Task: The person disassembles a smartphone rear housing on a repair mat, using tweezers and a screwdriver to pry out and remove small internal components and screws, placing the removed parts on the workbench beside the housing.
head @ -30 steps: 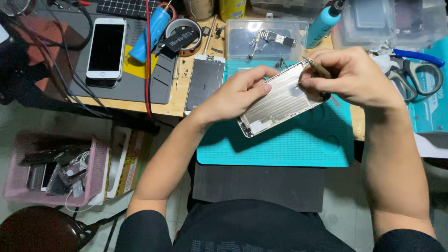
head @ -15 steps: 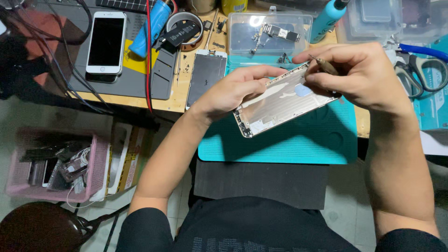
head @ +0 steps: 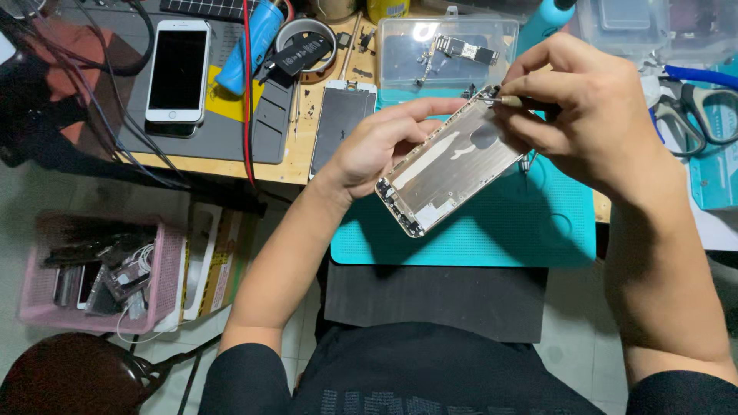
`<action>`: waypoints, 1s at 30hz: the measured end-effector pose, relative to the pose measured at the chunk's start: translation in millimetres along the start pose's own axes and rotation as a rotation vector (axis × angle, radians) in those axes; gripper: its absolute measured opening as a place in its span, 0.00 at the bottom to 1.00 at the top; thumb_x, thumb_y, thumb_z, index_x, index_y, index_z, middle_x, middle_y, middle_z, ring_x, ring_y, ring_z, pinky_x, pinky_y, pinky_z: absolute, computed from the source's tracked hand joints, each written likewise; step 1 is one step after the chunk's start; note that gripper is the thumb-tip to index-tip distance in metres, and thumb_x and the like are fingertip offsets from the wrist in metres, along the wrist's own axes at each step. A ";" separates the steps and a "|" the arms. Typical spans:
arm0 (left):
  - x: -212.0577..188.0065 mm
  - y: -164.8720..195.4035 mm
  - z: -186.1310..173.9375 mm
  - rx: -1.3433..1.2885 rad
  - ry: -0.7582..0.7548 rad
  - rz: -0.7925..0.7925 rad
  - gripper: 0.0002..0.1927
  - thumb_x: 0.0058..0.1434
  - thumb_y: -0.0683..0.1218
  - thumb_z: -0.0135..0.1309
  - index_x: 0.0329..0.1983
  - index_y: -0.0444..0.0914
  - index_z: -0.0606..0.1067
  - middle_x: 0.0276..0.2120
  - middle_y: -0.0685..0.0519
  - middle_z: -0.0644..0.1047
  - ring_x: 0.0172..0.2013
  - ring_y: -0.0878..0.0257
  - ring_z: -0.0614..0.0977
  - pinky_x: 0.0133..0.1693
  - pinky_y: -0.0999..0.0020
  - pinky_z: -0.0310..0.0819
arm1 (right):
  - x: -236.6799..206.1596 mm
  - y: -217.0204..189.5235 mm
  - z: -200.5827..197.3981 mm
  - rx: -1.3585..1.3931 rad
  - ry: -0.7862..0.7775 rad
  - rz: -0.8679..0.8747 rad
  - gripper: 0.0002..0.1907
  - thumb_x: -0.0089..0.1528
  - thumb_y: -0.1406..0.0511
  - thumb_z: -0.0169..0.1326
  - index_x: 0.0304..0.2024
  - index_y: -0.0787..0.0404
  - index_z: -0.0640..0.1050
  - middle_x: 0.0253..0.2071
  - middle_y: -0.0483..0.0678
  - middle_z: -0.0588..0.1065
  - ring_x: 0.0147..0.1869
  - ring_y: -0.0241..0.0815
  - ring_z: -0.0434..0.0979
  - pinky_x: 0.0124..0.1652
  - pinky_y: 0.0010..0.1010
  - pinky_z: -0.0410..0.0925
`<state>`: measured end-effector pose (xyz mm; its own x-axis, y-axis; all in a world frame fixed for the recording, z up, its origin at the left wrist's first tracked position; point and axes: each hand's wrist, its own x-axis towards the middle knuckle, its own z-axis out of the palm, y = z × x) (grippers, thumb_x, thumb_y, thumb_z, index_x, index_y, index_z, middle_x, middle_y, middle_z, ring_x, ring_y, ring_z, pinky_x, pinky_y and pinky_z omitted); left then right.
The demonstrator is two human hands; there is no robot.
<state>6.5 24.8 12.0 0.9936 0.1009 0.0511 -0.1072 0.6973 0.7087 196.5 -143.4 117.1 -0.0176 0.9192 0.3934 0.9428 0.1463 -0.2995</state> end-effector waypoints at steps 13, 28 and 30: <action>5.8 -11.8 -12.0 -0.136 -0.038 0.028 0.32 0.64 0.32 0.41 0.75 0.25 0.58 0.67 0.37 0.69 0.65 0.54 0.74 0.67 0.62 0.68 | 2.4 -9.5 15.2 0.054 -0.038 -0.021 0.11 0.59 0.69 0.66 0.44 0.64 0.83 0.39 0.50 0.75 0.41 0.48 0.77 0.41 0.34 0.70; 3.3 -13.6 -8.8 -0.067 -0.062 0.057 0.38 0.62 0.29 0.38 0.78 0.28 0.53 0.69 0.39 0.67 0.67 0.57 0.72 0.67 0.65 0.66 | 19.5 -11.0 40.2 0.152 -0.144 -0.006 0.10 0.57 0.68 0.63 0.40 0.64 0.83 0.33 0.52 0.73 0.37 0.51 0.76 0.36 0.39 0.68; 1.4 -14.1 -8.2 -0.060 -0.054 0.053 0.38 0.62 0.29 0.38 0.78 0.28 0.54 0.68 0.40 0.68 0.65 0.58 0.73 0.65 0.67 0.68 | 20.3 -10.9 41.5 0.181 -0.144 -0.008 0.10 0.57 0.68 0.63 0.41 0.63 0.83 0.33 0.52 0.74 0.37 0.50 0.77 0.36 0.37 0.69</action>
<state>9.2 20.9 -3.7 0.9869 0.1010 0.1262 -0.1595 0.7332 0.6611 172.0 -111.1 92.3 -0.0846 0.9586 0.2719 0.8677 0.2050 -0.4529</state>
